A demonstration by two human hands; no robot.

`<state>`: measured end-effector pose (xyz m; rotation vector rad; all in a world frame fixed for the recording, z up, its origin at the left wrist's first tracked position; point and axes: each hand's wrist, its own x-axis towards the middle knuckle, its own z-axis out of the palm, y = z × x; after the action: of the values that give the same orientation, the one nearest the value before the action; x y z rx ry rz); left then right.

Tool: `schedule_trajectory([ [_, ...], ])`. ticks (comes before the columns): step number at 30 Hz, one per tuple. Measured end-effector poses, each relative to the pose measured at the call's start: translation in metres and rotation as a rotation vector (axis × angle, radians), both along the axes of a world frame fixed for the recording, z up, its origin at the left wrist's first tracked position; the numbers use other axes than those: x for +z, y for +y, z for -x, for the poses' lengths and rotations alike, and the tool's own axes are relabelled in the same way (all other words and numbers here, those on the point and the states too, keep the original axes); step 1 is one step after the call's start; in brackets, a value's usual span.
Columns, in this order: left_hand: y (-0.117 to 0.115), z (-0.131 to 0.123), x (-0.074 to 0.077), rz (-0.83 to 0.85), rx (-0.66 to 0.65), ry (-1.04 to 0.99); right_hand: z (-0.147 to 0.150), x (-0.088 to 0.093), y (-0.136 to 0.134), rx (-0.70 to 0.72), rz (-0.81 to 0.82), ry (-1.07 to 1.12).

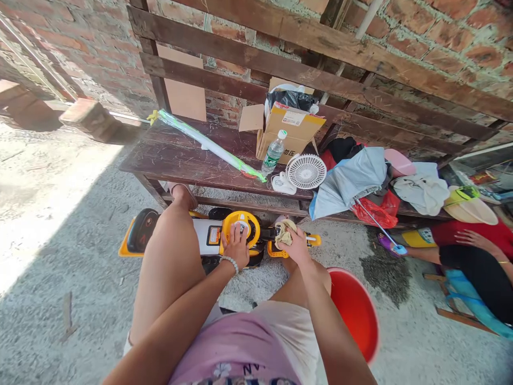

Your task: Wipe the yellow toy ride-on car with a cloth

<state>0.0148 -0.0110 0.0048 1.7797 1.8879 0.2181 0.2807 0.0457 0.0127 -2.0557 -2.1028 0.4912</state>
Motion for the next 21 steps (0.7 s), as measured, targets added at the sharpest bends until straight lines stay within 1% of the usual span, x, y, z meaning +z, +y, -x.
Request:
schedule_trajectory([
  [3, 0.0, 0.0, 0.001, -0.003, -0.005, 0.02, 0.006, 0.001, 0.008, -0.023, 0.004, -0.055],
  [5, 0.0, 0.0, 0.001, -0.001, -0.02, 0.031, 0.008, -0.001, 0.008, -0.037, -0.013, -0.046],
  [8, -0.001, 0.001, 0.001, 0.009, -0.042, 0.045, 0.004, -0.007, 0.0, -0.01, -0.071, 0.054],
  [10, -0.001, 0.002, -0.001, -0.003, -0.043, 0.058, -0.004, -0.01, -0.005, -0.029, -0.148, 0.163],
  [13, -0.002, 0.002, -0.003, -0.029, -0.035, 0.073, -0.023, -0.005, -0.005, -0.178, -0.316, 0.322],
  [15, -0.002, 0.001, -0.005, -0.032, -0.034, 0.076, -0.038, 0.003, 0.001, -0.293, -0.428, 0.36],
  [16, -0.002, 0.001, -0.005, -0.032, -0.035, 0.077, -0.043, 0.007, 0.005, -0.332, -0.46, 0.351],
  [18, -0.002, 0.0, -0.005, -0.035, -0.035, 0.08, -0.047, 0.011, 0.01, -0.344, -0.44, 0.29],
  [19, -0.002, 0.0, -0.005, -0.035, -0.034, 0.081, -0.045, 0.01, 0.011, -0.307, -0.389, 0.252],
  [21, -0.002, 0.0, -0.004, -0.028, -0.031, 0.08, -0.031, 0.003, 0.009, -0.162, -0.24, 0.186],
])
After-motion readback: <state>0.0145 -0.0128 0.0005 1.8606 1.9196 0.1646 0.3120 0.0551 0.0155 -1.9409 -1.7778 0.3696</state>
